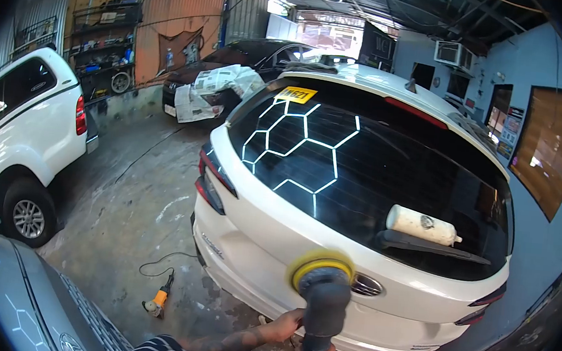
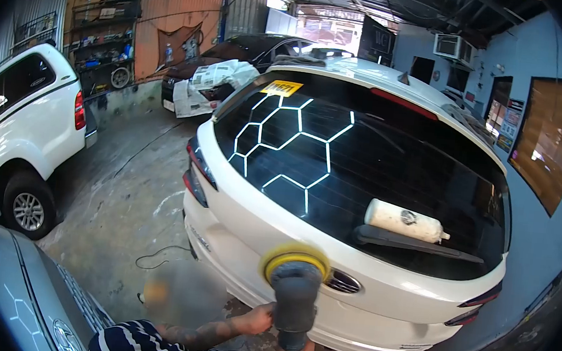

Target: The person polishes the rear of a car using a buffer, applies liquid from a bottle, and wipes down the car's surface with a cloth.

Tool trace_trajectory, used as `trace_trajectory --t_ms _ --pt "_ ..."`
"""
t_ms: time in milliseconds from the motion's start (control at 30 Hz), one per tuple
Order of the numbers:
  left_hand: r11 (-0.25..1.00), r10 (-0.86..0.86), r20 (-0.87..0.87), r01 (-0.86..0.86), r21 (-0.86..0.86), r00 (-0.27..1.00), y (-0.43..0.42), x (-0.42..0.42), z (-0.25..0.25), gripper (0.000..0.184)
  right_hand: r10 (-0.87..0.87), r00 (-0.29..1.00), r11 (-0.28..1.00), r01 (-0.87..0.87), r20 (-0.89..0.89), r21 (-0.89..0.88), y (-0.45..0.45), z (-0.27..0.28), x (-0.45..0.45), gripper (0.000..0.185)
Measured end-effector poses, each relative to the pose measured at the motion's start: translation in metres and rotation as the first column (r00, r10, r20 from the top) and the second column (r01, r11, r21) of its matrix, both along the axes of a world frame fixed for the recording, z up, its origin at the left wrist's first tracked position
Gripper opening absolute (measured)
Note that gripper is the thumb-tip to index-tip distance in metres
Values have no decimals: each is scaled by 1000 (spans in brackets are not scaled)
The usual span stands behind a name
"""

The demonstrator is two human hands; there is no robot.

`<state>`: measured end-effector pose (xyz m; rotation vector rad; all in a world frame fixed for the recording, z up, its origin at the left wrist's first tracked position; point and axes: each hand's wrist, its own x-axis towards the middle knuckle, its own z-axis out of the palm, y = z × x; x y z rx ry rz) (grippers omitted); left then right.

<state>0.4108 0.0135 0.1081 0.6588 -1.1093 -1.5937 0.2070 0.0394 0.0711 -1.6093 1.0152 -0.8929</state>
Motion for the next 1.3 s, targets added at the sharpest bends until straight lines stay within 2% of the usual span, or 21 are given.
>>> trace_trajectory --t_ms 33,67,100,200,267,300,367,400,500,567,633,667,833,900,933,967,1033,1100,1167,1233,1300 --pt "994 -87 -110 80 -68 990 3 5 4 41 14 1000 1000 -14 -12 2 0 -11 12 45" --pt "920 -391 -337 371 -126 857 -3 18 10 48 84 996 996 -84 -6 13 -1 -26 27 48" --pt "837 -543 -339 530 -139 768 -15 36 8 51 155 988 988 -155 -1 23 2 -36 41 50" --pt "767 -614 -435 627 -132 659 -22 88 14 50 310 947 950 -306 -84 52 19 7 111 60" --pt "735 -677 -243 657 -168 695 -28 132 34 47 446 862 894 -418 -239 160 18 -9 148 65" --pt "751 -658 -261 638 -169 706 -24 155 49 47 468 849 883 -435 -247 175 18 0 170 65" --pt "866 -474 69 479 -142 878 -6 196 76 45 605 740 788 -610 -295 85 19 31 224 66" --pt "877 -443 110 456 -153 890 -1 225 72 45 662 683 748 -634 -309 199 19 39 249 71" --pt "949 -274 256 304 -87 927 24 301 59 43 693 678 710 -701 -246 69 26 26 320 61" --pt "955 -254 217 279 -97 943 42 350 59 42 751 629 651 -757 -200 60 24 12 365 62" --pt "991 -123 234 129 -15 965 62 389 61 41 792 491 527 -850 -362 2 19 0 402 66" --pt "998 -66 240 66 6 969 72 405 67 39 842 459 482 -876 -282 11 16 -29 419 69" --pt "990 139 229 -125 -72 964 97 462 71 34 930 347 364 -917 -122 163 16 -12 497 74" --pt "926 378 442 -321 -199 814 106 487 88 27 932 329 352 -920 -149 171 7 -18 518 76" --pt "890 451 428 -357 -284 783 108 503 88 23 929 336 360 -917 -154 172 -4 -13 526 76" --pt "847 519 408 -389 -362 751 113 518 87 20 891 391 407 -913 -229 25 -15 -7 531 77" --pt "820 570 379 -535 -204 729 126 549 85 18 838 461 439 -888 -294 -141 -48 34 542 77" --pt "740 661 275 -668 -82 698 144 572 76 17 903 363 402 -902 -232 154 -76 107 525 75" --pt "702 700 311 -698 -139 642 156 595 72 16 931 362 363 -905 -49 221 -111 158 504 76" --pt "689 665 489 -716 -110 565 165 606 76 26 947 319 290 -888 25 357 -145 207 491 72" --pt "669 703 443 -729 -146 556 158 611 61 22 882 426 460 -870 -201 174 -171 272 491 49"
